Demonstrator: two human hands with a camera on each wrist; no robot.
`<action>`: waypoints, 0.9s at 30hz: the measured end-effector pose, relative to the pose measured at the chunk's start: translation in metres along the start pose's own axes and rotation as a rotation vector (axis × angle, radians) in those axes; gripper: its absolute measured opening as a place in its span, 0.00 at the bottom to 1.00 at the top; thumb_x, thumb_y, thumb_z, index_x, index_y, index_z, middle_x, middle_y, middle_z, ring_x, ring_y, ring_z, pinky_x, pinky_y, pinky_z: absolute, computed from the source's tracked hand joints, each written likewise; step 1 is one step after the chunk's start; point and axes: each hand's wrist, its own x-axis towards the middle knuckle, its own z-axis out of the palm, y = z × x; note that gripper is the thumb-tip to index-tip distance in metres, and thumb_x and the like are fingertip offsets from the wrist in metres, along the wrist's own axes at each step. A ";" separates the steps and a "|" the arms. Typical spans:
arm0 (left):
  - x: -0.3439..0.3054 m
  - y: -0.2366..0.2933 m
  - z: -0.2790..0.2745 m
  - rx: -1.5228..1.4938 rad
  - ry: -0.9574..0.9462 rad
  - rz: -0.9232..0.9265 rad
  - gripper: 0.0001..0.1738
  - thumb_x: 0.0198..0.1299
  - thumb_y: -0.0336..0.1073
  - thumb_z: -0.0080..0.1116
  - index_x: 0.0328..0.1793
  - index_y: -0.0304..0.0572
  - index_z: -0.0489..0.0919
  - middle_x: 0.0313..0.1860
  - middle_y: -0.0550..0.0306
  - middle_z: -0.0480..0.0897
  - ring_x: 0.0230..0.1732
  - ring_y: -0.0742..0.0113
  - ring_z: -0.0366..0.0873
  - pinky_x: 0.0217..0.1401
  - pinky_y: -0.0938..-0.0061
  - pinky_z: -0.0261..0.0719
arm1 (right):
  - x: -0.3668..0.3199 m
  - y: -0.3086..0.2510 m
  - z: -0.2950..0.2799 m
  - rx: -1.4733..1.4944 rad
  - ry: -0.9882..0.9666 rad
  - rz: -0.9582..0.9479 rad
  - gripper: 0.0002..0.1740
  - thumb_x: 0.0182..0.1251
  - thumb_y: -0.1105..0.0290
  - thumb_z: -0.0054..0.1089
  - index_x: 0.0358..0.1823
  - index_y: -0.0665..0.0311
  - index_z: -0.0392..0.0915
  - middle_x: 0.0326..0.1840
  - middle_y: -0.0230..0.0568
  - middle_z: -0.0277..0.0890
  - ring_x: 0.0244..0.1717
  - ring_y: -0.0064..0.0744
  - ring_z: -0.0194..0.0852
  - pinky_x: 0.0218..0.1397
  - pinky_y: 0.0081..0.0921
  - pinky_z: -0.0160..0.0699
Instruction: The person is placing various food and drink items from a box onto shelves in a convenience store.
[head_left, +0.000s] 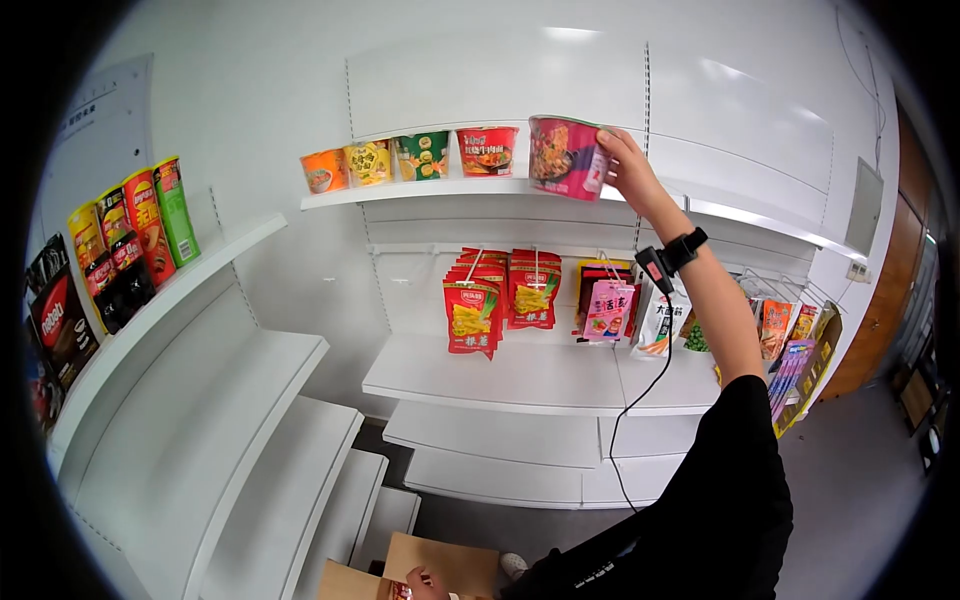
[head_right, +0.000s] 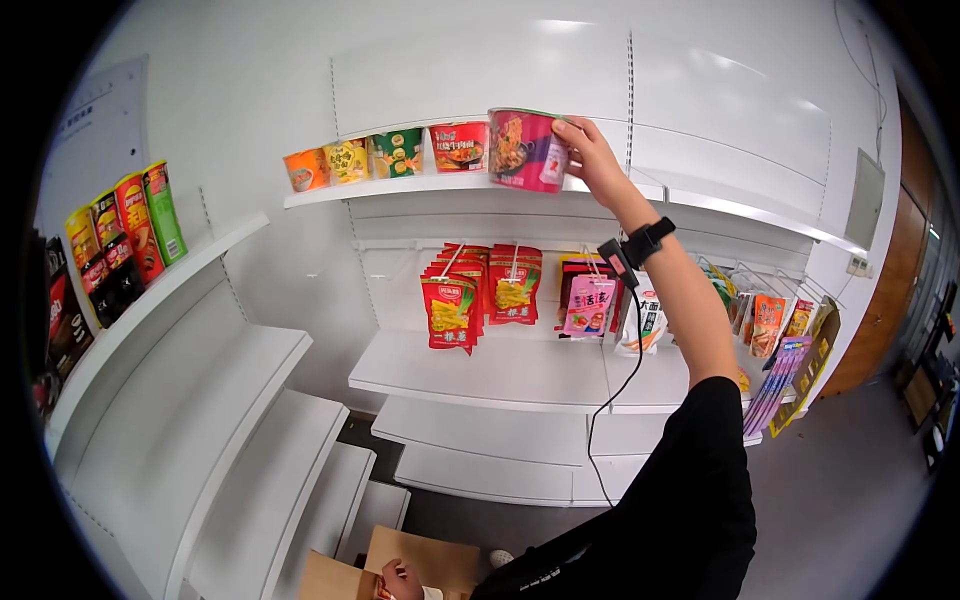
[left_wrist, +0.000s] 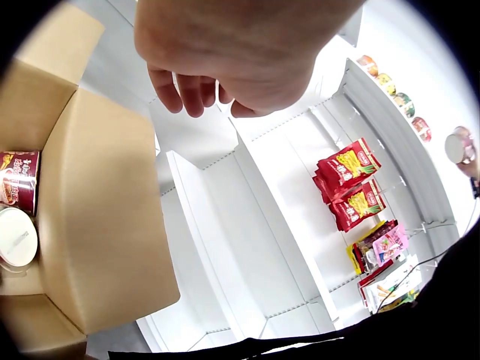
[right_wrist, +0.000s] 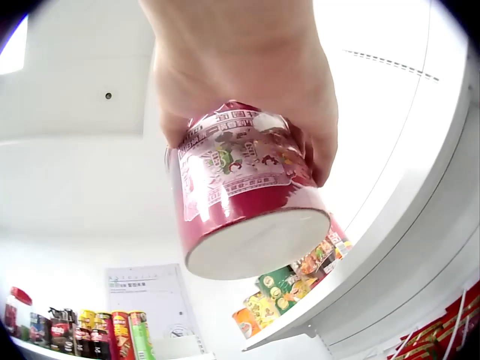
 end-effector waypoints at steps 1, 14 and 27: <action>-0.001 -0.010 0.001 0.011 -0.007 -0.004 0.19 0.60 0.37 0.59 0.54 0.34 0.74 0.45 0.46 0.77 0.43 0.57 0.74 0.47 0.67 0.74 | 0.010 0.002 0.001 -0.054 0.038 -0.015 0.32 0.60 0.48 0.64 0.58 0.59 0.65 0.47 0.33 0.70 0.47 0.24 0.71 0.49 0.28 0.73; -0.008 -0.004 -0.016 0.063 0.076 -0.059 0.19 0.60 0.39 0.60 0.52 0.32 0.76 0.40 0.44 0.80 0.40 0.55 0.77 0.42 0.64 0.76 | 0.088 0.060 0.019 -0.497 0.337 -0.078 0.47 0.45 0.46 0.74 0.59 0.72 0.65 0.51 0.51 0.75 0.49 0.36 0.77 0.51 0.29 0.78; 0.008 0.002 -0.023 0.158 0.055 -0.112 0.23 0.61 0.45 0.60 0.54 0.35 0.76 0.43 0.43 0.79 0.39 0.53 0.79 0.40 0.62 0.79 | 0.122 0.096 0.013 -0.549 0.359 -0.110 0.54 0.44 0.43 0.73 0.65 0.75 0.60 0.55 0.61 0.73 0.54 0.44 0.77 0.55 0.32 0.77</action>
